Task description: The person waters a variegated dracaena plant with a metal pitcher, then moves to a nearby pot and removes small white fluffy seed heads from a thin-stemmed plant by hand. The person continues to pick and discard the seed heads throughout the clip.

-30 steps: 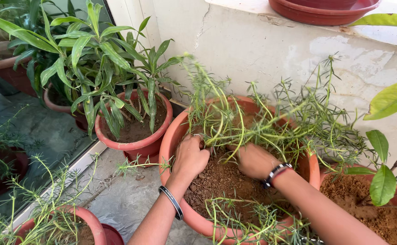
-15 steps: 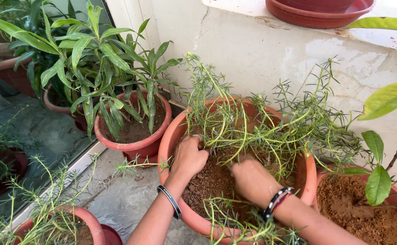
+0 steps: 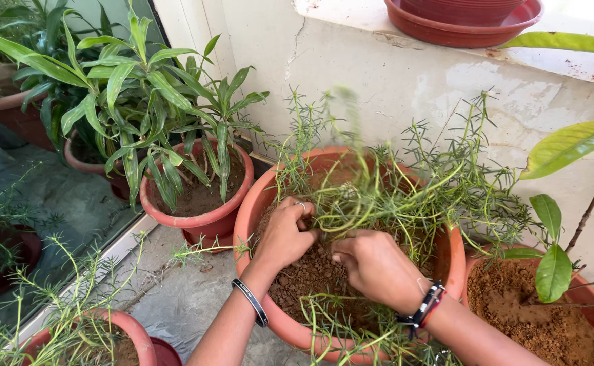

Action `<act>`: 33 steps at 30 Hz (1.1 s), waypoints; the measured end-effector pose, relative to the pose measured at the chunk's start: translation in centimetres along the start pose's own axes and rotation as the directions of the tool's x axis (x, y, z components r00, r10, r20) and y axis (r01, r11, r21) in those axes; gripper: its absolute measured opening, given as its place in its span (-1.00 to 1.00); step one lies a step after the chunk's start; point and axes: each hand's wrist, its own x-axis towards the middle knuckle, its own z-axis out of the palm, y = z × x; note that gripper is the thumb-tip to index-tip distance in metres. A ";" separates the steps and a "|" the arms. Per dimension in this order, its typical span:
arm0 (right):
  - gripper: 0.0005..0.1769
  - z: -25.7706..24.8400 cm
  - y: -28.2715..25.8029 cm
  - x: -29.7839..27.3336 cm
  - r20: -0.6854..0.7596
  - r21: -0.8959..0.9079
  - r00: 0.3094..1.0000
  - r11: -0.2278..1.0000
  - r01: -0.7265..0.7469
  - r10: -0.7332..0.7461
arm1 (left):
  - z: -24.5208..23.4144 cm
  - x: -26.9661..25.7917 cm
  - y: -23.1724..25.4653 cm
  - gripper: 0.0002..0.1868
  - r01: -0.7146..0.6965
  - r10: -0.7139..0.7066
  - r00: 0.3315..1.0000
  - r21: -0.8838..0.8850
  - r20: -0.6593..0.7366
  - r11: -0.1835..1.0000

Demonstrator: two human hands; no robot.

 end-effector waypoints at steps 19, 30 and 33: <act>-0.62 -5.6 -1.3 -0.6 0.127 0.202 0.960 0.941 -0.270 0.249 | -0.1 0.6 -0.7 -0.83 -0.096 0.163 0.986 -0.699 0.030 0.709; -0.70 -4.5 -2.0 2.5 -0.311 -0.128 0.890 0.912 -0.389 0.335 | -0.7 -0.4 0.6 -0.68 -0.154 0.208 0.978 -0.695 -0.006 0.703; -0.76 -3.7 -1.2 2.4 -0.368 -0.103 0.915 0.971 -0.216 0.165 | -0.9 0.1 0.8 -0.70 -0.088 0.163 0.986 -0.802 0.012 0.591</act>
